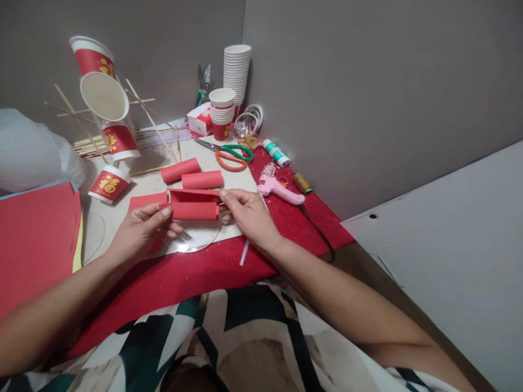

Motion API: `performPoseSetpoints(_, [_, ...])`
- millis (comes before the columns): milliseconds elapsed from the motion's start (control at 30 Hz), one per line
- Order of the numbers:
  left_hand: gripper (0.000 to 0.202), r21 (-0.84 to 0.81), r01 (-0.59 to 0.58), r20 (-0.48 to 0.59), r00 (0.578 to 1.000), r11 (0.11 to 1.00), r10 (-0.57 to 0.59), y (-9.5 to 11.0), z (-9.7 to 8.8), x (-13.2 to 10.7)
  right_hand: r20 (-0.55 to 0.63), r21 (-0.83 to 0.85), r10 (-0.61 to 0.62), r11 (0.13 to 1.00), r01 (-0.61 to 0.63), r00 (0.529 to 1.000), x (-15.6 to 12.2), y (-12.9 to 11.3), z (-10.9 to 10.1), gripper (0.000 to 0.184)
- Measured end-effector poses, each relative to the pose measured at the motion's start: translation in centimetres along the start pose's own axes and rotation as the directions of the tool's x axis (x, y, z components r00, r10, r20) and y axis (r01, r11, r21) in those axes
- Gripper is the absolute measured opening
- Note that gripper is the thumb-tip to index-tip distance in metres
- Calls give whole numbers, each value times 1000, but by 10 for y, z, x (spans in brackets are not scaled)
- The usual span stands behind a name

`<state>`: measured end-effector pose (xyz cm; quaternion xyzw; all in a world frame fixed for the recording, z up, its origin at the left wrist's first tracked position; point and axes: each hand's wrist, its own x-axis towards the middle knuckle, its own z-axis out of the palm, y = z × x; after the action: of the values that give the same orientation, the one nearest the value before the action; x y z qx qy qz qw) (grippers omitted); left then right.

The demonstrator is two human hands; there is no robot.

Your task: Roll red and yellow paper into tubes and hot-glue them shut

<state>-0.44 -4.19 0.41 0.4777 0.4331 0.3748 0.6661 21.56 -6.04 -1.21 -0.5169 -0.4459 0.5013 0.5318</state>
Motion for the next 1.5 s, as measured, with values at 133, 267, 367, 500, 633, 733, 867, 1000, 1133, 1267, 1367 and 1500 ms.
performPoseSetpoints(133, [21, 3, -14, -32, 999, 1000, 14, -2, -1, 1, -92, -135, -137, 983, 124, 986, 8, -7, -24, 39])
performPoseSetpoints(267, [21, -22, -74, -82, 994, 997, 72, 0, 0, 0, -175, -656, -470, 711, 254, 865, 7, -12, -65, 27])
performPoseSetpoints(367, [19, 20, -158, -147, 976, 987, 159, 7, 0, -4, -51, -944, -461, 312, 108, 886, 7, -13, -94, 36])
performPoseSetpoints(500, [16, 119, -412, -255, 867, 903, 429, 23, 2, -15, 22, -999, -215, 30, 29, 976, 13, -8, -113, 45])
performPoseSetpoints(633, [10, 299, -606, -321, 664, 738, 675, 33, 4, -24, 61, -997, -106, -58, 55, 992, 21, -4, -113, 35])
performPoseSetpoints(733, [13, 364, -591, -350, 630, 720, 693, 30, 7, -25, 42, -996, -90, -80, 34, 995, 25, -2, -111, 31])
performPoseSetpoints(867, [19, 364, -472, -307, 753, 803, 583, 17, 7, -20, 8, -998, -113, -57, 2, 994, 27, 2, -115, 37])
performPoseSetpoints(1000, [16, 354, -394, -261, 830, 848, 494, 6, 6, -17, 15, -992, -230, 119, 43, 973, 20, 4, -120, 34])
performPoseSetpoints(1133, [14, 305, -317, -229, 891, 898, 392, -1, 9, -18, -92, -858, -352, 502, 105, 931, 5, -15, -120, 31])
performPoseSetpoints(1267, [18, 281, -215, -183, 945, 935, 272, -7, 12, -18, -353, -275, -321, 933, 231, 879, -10, -45, -108, 35])
performPoseSetpoints(1367, [22, 190, -140, -148, 974, 972, 170, -12, 10, -14, -339, 18, -299, 946, 324, 892, -19, -49, -96, 26])
performPoseSetpoints(1500, [21, -13, -35, -135, 990, 999, 33, -17, 8, -6, -95, 12, -126, 992, 128, 987, -25, -24, -84, 22])
